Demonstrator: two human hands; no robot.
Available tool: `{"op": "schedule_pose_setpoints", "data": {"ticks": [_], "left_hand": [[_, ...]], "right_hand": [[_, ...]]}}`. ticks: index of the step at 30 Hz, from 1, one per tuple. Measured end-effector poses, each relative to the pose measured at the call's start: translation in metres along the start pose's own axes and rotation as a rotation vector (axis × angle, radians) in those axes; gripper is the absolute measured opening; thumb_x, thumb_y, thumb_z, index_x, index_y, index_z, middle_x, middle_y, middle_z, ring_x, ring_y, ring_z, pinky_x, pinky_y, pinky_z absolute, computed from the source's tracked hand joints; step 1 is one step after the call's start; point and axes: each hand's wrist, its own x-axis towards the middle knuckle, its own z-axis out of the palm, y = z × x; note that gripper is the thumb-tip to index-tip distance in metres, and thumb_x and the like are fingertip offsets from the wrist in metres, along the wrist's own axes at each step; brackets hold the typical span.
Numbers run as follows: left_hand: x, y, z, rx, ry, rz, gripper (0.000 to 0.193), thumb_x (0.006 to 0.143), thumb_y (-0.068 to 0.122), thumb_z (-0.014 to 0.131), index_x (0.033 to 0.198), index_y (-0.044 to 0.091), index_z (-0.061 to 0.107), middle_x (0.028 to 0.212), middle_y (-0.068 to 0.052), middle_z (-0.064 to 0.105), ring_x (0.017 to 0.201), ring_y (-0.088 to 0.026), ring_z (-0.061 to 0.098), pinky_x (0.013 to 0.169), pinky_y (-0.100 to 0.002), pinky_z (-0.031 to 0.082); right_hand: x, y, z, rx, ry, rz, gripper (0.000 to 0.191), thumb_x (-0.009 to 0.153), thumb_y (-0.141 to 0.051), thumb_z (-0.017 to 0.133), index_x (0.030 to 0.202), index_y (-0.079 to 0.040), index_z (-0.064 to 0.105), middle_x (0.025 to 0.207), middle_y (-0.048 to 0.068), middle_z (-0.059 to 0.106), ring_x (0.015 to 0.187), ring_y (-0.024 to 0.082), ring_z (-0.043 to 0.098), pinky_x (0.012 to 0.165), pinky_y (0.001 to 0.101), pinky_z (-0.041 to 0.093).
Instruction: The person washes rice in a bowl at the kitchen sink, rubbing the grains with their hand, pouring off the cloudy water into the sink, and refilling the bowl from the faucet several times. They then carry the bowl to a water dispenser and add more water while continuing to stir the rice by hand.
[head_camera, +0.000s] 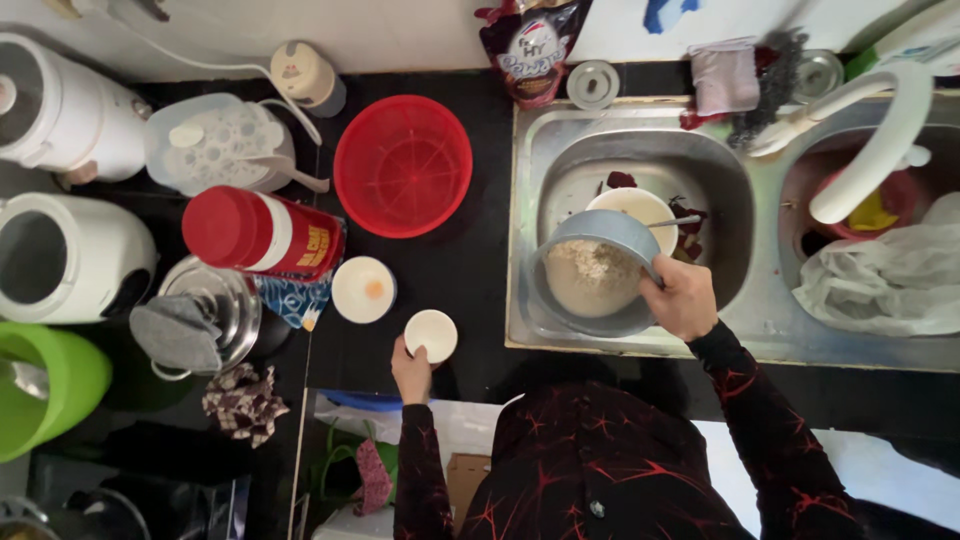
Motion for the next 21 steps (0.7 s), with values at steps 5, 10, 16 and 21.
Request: {"op": "schedule_pose_setpoints", "data": {"ticks": [5, 10, 16, 21], "left_hand": [[-0.01, -0.001, 0.043, -0.069, -0.253, 0.017, 0.038, 0.088, 0.0, 0.053, 0.126, 0.004, 0.057, 0.11, -0.012, 0.07, 0.08, -0.019, 0.073, 0.055, -0.028, 0.06], [-0.032, 0.0, 0.114, -0.06, -0.552, -0.008, 0.043, 0.089, 0.002, 0.056, 0.131, 0.005, 0.051, 0.111, -0.01, 0.066, 0.08, -0.015, 0.068, 0.052, -0.026, 0.057], [-0.047, 0.005, 0.167, -0.033, -0.679, -0.04, 0.048, 0.089, 0.006, 0.058, 0.136, 0.009, 0.047, 0.123, -0.011, 0.062, 0.092, -0.017, 0.066, 0.057, -0.028, 0.057], [-0.053, 0.011, 0.186, -0.109, -0.762, -0.098, 0.052, 0.089, 0.009, 0.057, 0.138, 0.011, 0.042, 0.132, -0.011, 0.056, 0.104, -0.021, 0.065, 0.061, -0.033, 0.061]], "right_hand": [[-0.002, -0.007, -0.016, -0.013, 0.038, 0.014, 0.024, 0.083, -0.005, 0.072, 0.077, 0.0, 0.05, 0.068, 0.02, 0.05, 0.058, 0.04, 0.051, 0.053, 0.0418, 0.042], [0.0, -0.013, -0.03, -0.047, 0.09, 0.012, 0.027, 0.084, -0.003, 0.074, 0.075, 0.0, 0.048, 0.068, 0.02, 0.048, 0.059, 0.04, 0.05, 0.054, 0.0421, 0.042], [0.004, -0.015, -0.043, -0.087, 0.169, 0.018, 0.027, 0.082, -0.003, 0.075, 0.074, -0.001, 0.049, 0.069, 0.02, 0.048, 0.059, 0.04, 0.049, 0.053, 0.0418, 0.042], [0.006, -0.015, -0.05, -0.092, 0.206, 0.036, 0.03, 0.084, -0.002, 0.075, 0.073, -0.001, 0.048, 0.067, 0.019, 0.047, 0.058, 0.04, 0.048, 0.052, 0.0419, 0.041]]}}
